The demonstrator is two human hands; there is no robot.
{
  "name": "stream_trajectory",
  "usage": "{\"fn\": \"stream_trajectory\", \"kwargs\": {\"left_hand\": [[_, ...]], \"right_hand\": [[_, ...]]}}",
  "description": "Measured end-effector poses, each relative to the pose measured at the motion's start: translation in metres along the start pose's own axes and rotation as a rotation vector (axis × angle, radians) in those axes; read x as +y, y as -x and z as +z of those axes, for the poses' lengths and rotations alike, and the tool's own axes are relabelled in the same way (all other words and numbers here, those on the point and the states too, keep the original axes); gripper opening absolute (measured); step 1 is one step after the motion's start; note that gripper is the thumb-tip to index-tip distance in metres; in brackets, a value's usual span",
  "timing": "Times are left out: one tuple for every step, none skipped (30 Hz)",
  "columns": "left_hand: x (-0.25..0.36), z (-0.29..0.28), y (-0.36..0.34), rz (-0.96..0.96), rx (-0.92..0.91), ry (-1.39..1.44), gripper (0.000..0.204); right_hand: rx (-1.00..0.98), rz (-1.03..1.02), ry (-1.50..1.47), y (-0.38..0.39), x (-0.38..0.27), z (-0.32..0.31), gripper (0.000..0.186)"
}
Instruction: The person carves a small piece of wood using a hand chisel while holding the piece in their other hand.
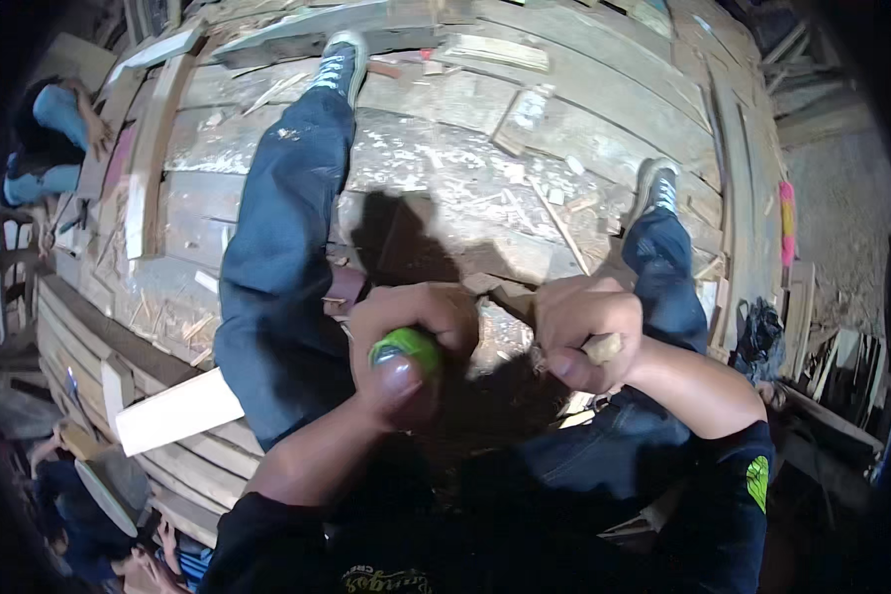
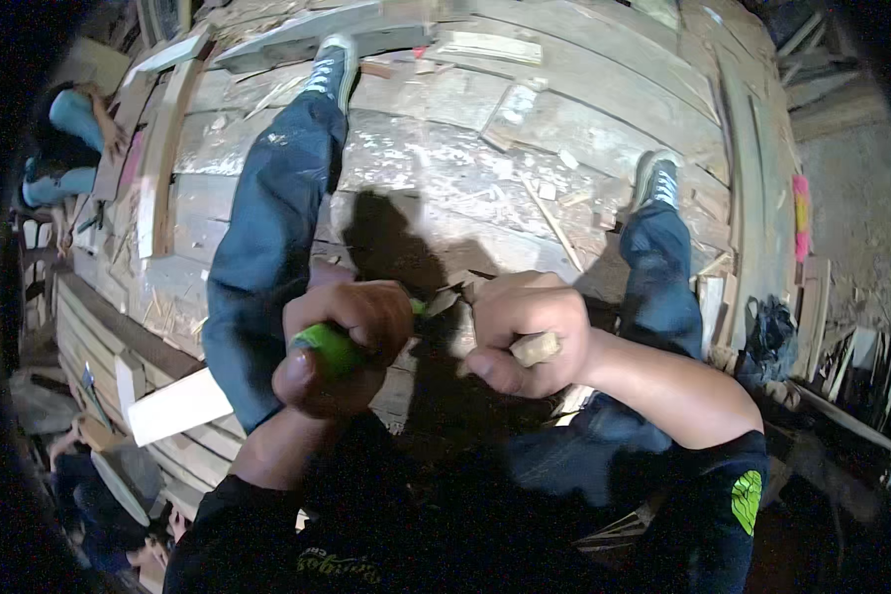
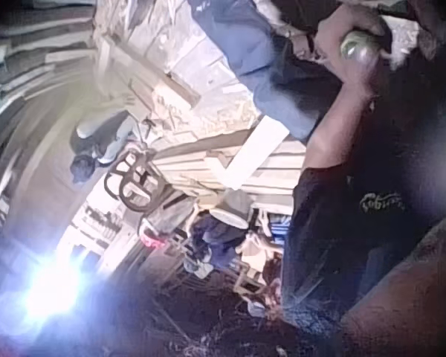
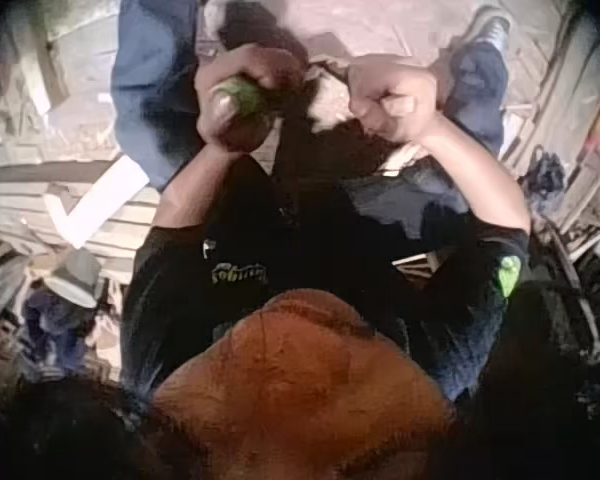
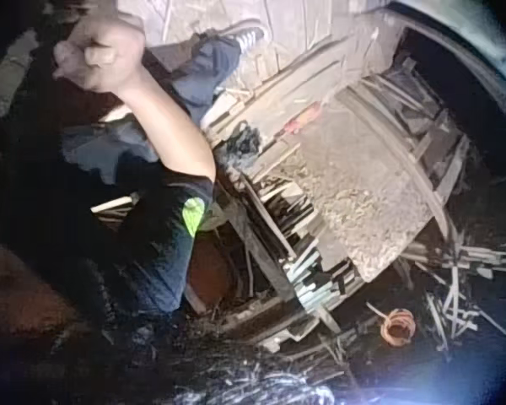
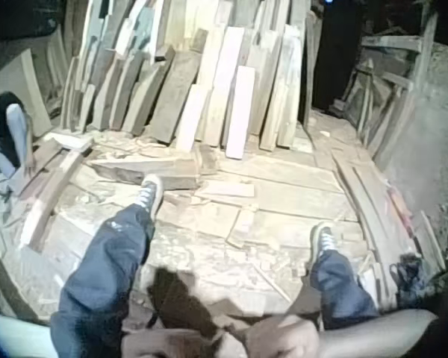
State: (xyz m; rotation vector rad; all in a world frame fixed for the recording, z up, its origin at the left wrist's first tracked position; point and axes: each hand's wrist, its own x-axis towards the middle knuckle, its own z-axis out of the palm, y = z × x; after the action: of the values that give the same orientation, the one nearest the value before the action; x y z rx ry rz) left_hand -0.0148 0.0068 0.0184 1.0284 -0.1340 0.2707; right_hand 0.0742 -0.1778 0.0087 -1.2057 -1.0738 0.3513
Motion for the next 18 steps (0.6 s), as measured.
{"fn": "stream_trajectory", "kwargs": {"left_hand": [[-0.001,0.000,-0.001,-0.002,-0.031,-0.001,0.057],[-0.001,-0.002,-0.003,-0.001,-0.030,0.001,0.057],[0.000,-0.004,-0.003,-0.017,0.019,0.047,0.057],[0.002,-0.007,-0.003,-0.035,0.068,0.095,0.056],[0.008,-0.012,-0.001,-0.014,0.083,0.117,0.054],[0.017,-0.014,0.001,0.028,0.083,0.143,0.053],[0.022,-0.013,0.002,0.068,0.084,0.168,0.052],[0.023,-0.013,0.001,0.065,0.082,0.172,0.052],[0.023,-0.013,0.000,0.114,0.044,0.155,0.052],[0.023,-0.014,-0.001,0.163,0.006,0.138,0.053],[0.015,-0.011,0.002,0.081,0.028,0.031,0.054],[-0.001,-0.007,0.003,-0.002,0.048,-0.062,0.056],[-0.001,-0.008,0.004,-0.012,-0.017,-0.047,0.059],[-0.007,-0.006,0.004,-0.024,-0.045,-0.054,0.059],[-0.010,-0.005,0.003,-0.036,-0.074,-0.061,0.059],[-0.009,-0.006,0.002,-0.026,-0.022,-0.037,0.059],[-0.005,-0.008,0.003,-0.024,0.033,-0.021,0.058],[0.003,-0.009,0.003,-0.025,0.047,0.003,0.057]], "right_hand": [[-0.033,0.024,0.051,-0.002,-0.003,-0.003,0.018],[-0.009,0.022,0.025,0.001,-0.002,-0.002,0.018],[0.015,0.021,-0.001,0.003,-0.001,-0.002,0.018],[0.015,0.022,0.002,0.002,0.000,-0.002,0.018],[0.005,0.014,-0.009,0.000,0.001,0.000,0.018],[0.002,0.014,-0.008,0.000,0.002,0.001,0.018],[0.015,0.015,0.020,-0.001,0.001,0.002,0.025],[0.002,0.012,0.022,-0.003,0.002,0.003,0.025],[-0.011,0.008,0.024,-0.003,0.002,0.004,0.024],[-0.009,0.011,0.027,-0.001,0.001,0.004,0.024],[-0.005,-0.015,0.010,-0.003,0.002,0.007,0.024],[0.001,-0.035,0.004,-0.003,0.002,0.006,0.023],[-0.039,-0.031,0.004,-0.006,-0.002,0.003,0.023],[-0.039,-0.008,0.051,-0.003,-0.005,0.001,0.023],[-0.038,0.015,0.098,-0.002,-0.007,0.000,0.024],[-0.037,0.015,0.103,-0.002,-0.005,-0.001,0.024],[-0.030,0.026,0.076,-0.001,0.001,0.000,0.024],[-0.023,0.041,0.066,-0.001,0.000,0.000,0.024]]}}
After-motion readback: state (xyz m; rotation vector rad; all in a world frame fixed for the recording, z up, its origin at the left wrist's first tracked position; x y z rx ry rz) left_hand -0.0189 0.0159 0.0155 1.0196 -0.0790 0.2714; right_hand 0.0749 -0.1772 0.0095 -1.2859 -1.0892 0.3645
